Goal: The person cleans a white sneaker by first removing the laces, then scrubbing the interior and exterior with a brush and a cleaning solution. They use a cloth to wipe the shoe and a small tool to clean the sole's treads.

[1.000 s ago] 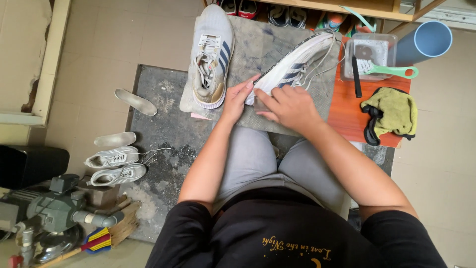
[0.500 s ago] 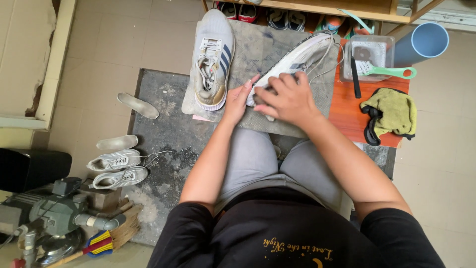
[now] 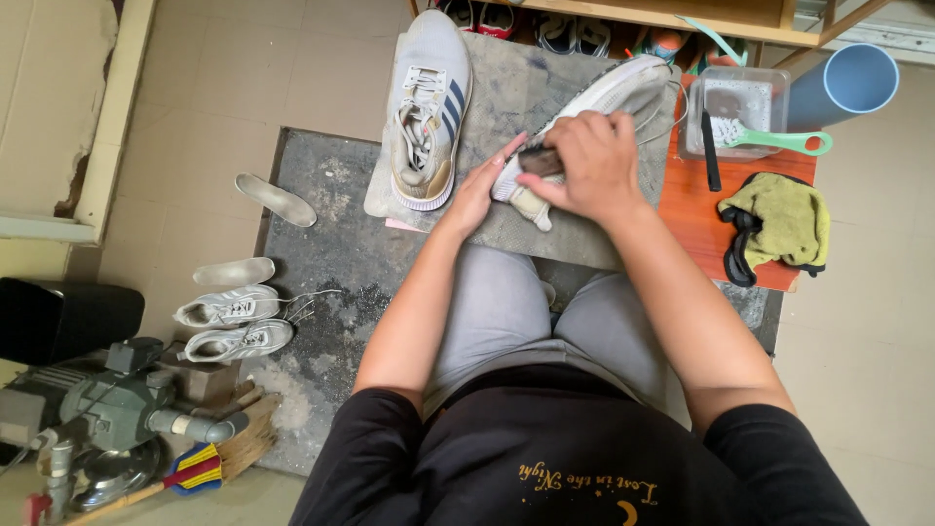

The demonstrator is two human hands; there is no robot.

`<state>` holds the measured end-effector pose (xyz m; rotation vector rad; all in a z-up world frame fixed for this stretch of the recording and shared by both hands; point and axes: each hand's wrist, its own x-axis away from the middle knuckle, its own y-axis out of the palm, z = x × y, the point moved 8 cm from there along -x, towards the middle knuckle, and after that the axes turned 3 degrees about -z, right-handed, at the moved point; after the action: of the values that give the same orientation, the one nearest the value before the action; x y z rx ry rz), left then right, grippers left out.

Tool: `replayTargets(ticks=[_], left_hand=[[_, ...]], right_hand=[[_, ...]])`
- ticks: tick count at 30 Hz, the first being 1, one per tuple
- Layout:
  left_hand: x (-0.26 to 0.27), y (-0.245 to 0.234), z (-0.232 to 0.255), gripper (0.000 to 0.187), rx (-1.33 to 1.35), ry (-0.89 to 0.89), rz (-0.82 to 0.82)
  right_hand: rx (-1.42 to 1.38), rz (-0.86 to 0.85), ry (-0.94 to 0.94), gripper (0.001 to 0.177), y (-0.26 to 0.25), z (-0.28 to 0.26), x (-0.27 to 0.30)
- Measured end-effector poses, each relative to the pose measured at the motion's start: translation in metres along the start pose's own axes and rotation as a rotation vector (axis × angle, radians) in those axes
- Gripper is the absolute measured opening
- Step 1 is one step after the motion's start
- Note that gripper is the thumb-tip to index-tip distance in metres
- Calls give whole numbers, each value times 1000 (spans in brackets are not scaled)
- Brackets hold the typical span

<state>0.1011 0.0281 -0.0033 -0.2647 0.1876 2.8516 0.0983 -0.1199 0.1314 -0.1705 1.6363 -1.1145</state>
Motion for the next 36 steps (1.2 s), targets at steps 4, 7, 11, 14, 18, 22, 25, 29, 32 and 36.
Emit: replayTargets(ticks=[4, 7, 11, 14, 18, 22, 25, 29, 32, 36], left_hand=[[0, 4, 7, 43, -1, -17, -13], [2, 3, 2, 44, 10, -20, -18], [3, -2, -10, 51, -46, -70, -18], [5, -5, -11, 49, -106, -42, -20], [5, -5, -2, 43, -135, 42, -3], [9, -2, -8, 44, -175, 56, 28], [11, 4, 2, 64, -245, 92, 74], [28, 30, 57, 128, -669, 195, 276], [33, 57, 69, 121, -929, 221, 330], [29, 66, 59, 118, -1128, 111, 359]], right_hand=[[18, 5, -49, 50, 5, -27, 6], [-39, -13, -246, 39, 6, -60, 4], [53, -32, 108, 58, 3, 10, 11], [11, -64, 380, 62, 0, 46, 23], [-328, 20, 721, 57, -12, 74, 49], [-757, 272, 990, 9, -62, 102, 67], [-1225, 381, 1077, 45, -98, 86, 63], [-1055, 250, 1196, 39, -79, 95, 166], [-896, 68, 1245, 53, -57, 80, 205], [-969, 204, 1314, 50, -61, 62, 194]])
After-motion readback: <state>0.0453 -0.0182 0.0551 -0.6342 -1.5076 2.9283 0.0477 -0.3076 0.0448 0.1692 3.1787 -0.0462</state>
